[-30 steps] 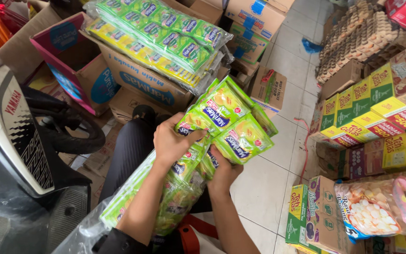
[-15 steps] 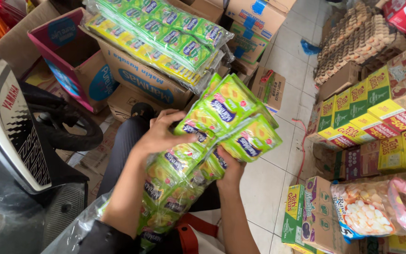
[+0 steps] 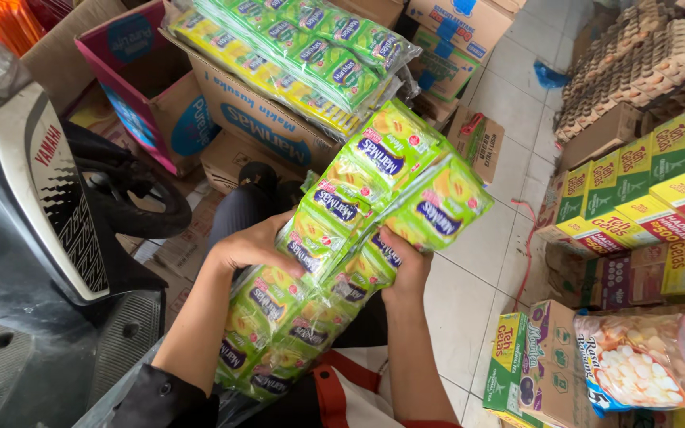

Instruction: The person sits on the floor and unpacks multiple shrink-wrapped bundles of MariMas crackers, separating them into smaller stacks and placing them into a cardboard box. The person also briefly handles a plastic bag of snacks and a small cardboard box.

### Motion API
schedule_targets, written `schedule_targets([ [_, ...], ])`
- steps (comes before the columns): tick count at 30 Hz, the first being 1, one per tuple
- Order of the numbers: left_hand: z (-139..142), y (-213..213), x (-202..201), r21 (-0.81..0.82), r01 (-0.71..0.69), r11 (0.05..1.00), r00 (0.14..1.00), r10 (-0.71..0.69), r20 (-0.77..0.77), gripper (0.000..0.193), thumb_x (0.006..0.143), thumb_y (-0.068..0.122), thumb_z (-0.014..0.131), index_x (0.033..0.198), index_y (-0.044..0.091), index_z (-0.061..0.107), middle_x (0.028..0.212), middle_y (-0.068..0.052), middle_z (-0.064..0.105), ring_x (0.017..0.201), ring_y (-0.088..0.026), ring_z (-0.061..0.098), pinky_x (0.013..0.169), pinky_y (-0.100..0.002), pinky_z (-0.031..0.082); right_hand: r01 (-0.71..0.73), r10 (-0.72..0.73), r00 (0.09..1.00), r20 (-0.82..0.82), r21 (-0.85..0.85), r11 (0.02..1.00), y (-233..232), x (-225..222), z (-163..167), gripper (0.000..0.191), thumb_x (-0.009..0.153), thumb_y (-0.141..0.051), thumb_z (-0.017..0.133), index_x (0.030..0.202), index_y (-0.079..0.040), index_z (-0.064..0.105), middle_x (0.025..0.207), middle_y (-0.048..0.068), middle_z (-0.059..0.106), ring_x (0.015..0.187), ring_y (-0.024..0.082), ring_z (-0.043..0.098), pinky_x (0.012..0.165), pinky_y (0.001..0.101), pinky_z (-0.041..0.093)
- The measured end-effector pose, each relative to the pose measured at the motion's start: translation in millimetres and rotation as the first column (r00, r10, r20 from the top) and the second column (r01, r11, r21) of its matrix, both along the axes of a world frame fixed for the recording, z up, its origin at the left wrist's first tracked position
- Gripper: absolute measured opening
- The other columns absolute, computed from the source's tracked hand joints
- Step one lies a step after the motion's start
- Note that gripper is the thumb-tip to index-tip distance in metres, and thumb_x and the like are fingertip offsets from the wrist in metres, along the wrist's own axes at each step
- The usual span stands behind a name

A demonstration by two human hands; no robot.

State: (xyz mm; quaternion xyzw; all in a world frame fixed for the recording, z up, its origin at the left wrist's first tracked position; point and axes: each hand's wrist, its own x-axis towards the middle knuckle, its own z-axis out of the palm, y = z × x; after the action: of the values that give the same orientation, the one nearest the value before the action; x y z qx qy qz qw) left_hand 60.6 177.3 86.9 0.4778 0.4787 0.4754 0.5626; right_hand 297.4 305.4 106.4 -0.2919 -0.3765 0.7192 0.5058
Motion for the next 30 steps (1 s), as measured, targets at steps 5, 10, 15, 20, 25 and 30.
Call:
schedule_targets([
  [5,-19.2,-3.1,4.8,-0.022,-0.146,0.989,0.954,0.146,0.262,0.096,0.051,0.008,0.094,0.140,-0.001,0.058,0.127,-0.013,0.071,0.118,-0.025,0.066,0.106,-0.036,0.049,-0.202,0.200,0.978,0.058,0.036,0.979,13.2,2.7,6.7,0.048,0.092,-0.012,0.070,0.135,0.004,0.056,0.124,0.012,0.068,0.111,0.023,0.066,0.094,0.0398,0.054],
  [10,-40.3,-10.1,-1.7,-0.008,-0.333,0.943,0.881,0.314,0.353,0.091,0.049,-0.003,0.090,0.135,0.001,0.060,0.125,-0.011,0.072,0.117,-0.022,0.067,0.105,-0.032,0.048,-0.406,0.393,0.912,0.114,0.123,0.906,4.8,13.9,-5.7,0.073,0.099,-0.043,0.067,0.150,0.002,0.042,0.145,0.009,0.058,0.134,0.023,0.053,0.114,0.0399,0.041],
  [15,-23.1,-8.9,-3.7,0.106,-0.385,0.917,0.854,0.310,0.417,0.081,0.056,-0.007,0.089,0.133,-0.001,0.063,0.123,-0.014,0.072,0.112,-0.024,0.068,0.101,-0.035,0.052,-0.531,0.527,0.847,0.069,0.139,0.836,-39.2,23.1,-26.5,0.096,0.086,-0.053,0.075,0.157,-0.004,0.034,0.152,0.006,0.053,0.141,0.021,0.049,0.117,0.0409,0.038],
  [20,21.3,3.2,21.7,0.221,-0.454,0.863,0.887,0.415,0.202,0.086,0.059,-0.001,0.092,0.139,0.002,0.060,0.131,-0.012,0.068,0.115,-0.020,0.067,0.101,-0.034,0.054,-0.479,0.468,0.872,0.141,0.057,0.876,-38.1,17.5,-24.6,0.091,0.075,-0.020,0.086,0.151,-0.004,0.039,0.137,0.009,0.060,0.130,0.026,0.055,0.111,0.0436,0.043],
  [25,52.6,-0.1,41.2,0.172,-0.303,0.937,0.953,0.294,0.080,0.103,0.064,0.006,0.093,0.153,0.004,0.042,0.136,-0.010,0.066,0.122,-0.016,0.063,0.103,-0.033,0.052,-0.357,0.369,0.926,0.081,-0.137,0.924,-41.9,24.1,-23.6,0.075,0.070,0.001,0.079,0.139,-0.003,0.050,0.121,0.014,0.068,0.112,0.029,0.065,0.098,0.0461,0.053],
  [30,58.7,-7.0,38.0,0.157,-0.214,0.964,0.966,0.185,0.178,0.115,0.060,0.000,0.092,0.160,0.003,0.035,0.139,-0.010,0.064,0.124,-0.018,0.061,0.108,-0.033,0.048,-0.356,0.362,0.931,0.033,-0.130,0.926,-48.6,21.0,-28.1,0.060,0.073,0.005,0.076,0.130,0.002,0.058,0.115,0.016,0.072,0.104,0.029,0.071,0.093,0.0449,0.057],
])
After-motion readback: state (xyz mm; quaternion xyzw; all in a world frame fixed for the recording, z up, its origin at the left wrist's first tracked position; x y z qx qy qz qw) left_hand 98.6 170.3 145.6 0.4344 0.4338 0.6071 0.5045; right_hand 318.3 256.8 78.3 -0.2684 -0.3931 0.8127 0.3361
